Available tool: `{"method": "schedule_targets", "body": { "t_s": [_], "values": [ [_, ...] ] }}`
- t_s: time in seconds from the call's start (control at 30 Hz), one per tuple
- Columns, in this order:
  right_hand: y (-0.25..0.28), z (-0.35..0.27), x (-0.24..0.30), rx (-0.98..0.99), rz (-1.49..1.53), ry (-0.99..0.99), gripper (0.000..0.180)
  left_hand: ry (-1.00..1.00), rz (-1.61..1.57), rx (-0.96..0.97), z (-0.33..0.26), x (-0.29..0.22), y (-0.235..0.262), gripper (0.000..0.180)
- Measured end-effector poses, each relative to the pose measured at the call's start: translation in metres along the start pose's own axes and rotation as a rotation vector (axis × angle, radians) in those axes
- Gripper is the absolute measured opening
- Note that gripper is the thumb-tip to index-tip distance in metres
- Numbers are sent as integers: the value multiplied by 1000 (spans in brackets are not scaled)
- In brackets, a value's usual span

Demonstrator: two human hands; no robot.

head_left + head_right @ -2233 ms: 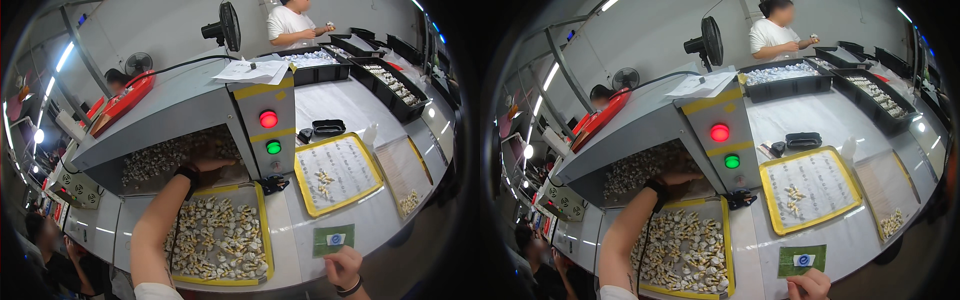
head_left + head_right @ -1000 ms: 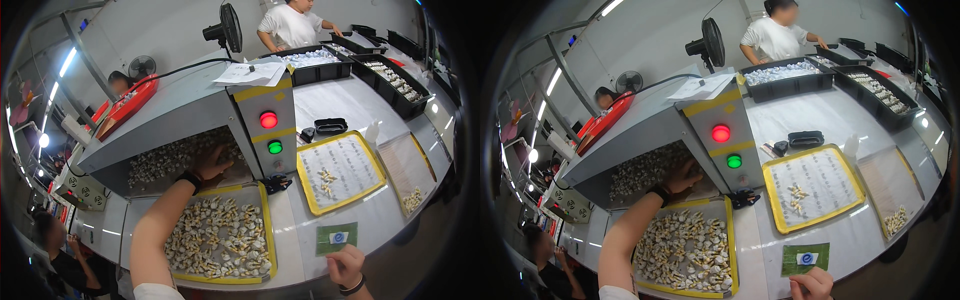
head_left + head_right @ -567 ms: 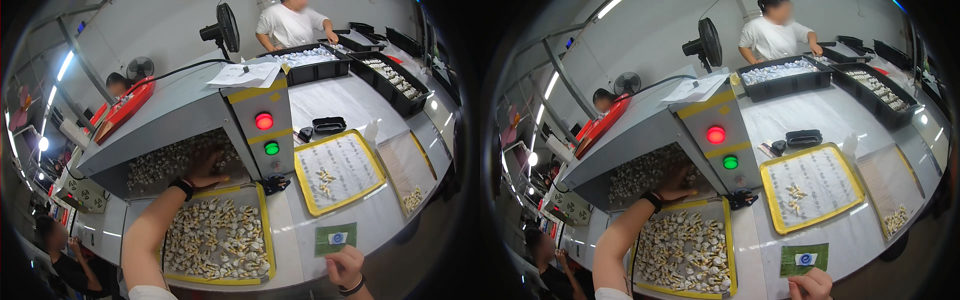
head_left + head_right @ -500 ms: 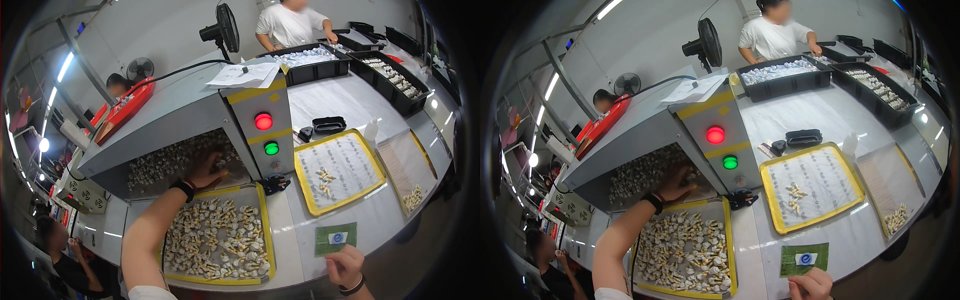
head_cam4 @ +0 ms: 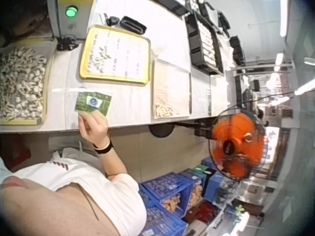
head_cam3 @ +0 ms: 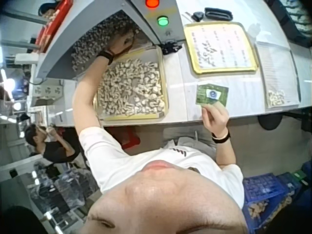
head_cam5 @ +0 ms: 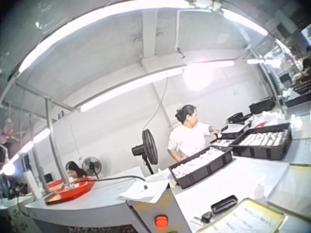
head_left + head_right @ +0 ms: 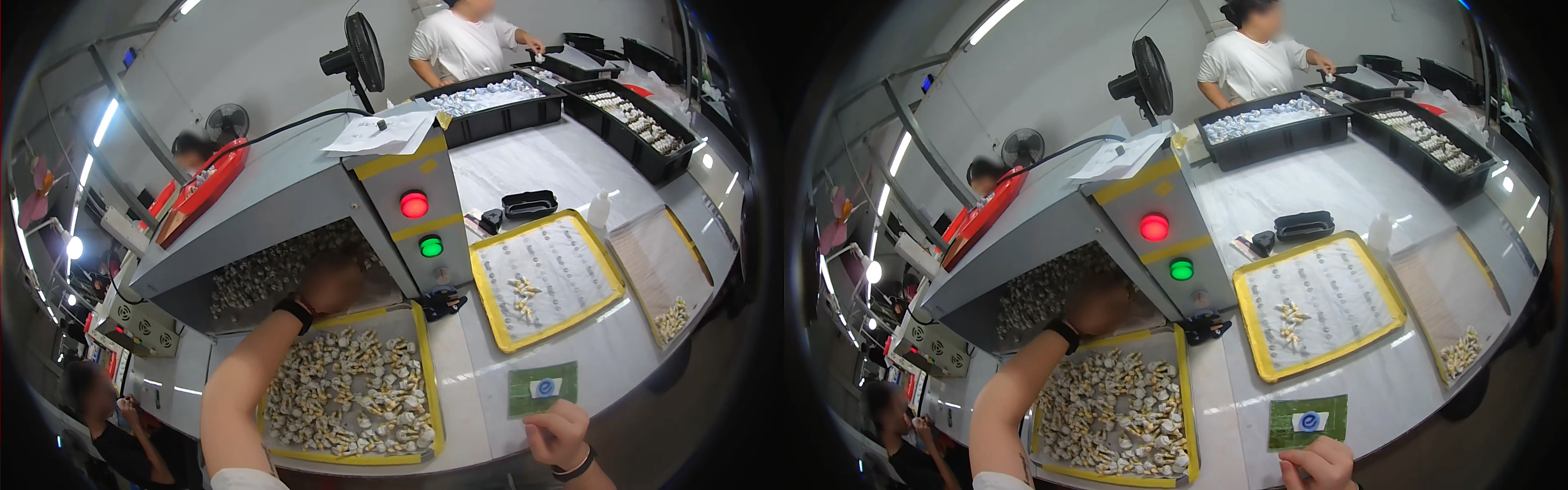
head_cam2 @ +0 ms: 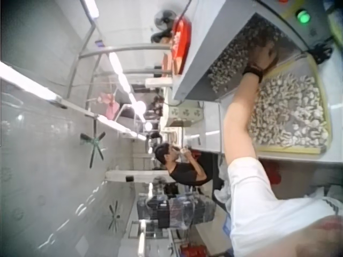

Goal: The person peels kernels from small corn cobs by hand using yellow finger guards on the index fingers. They repeatedly pick up cobs from a tray, strip the kernels, and place the kernels into a yellow tray. The person also reaches into a machine hopper to retrieve more cobs.

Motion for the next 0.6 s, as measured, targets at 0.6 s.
{"method": "schedule_targets", "body": {
  "t_s": [0.6],
  "values": [
    [-3,4,-1,31,-65,-26,5,104,184,-219,-22,5,20,56]
  ]
}}
Point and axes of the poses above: each hand's wrist, its own z-axis towards the middle knuckle, its own y-axis out of the back of the hand, x = y × z, the point moved 4 cm from there along z, towards the middle knuckle, and after that the axes turned 14 degrees about -x, right-handed, at the moved point
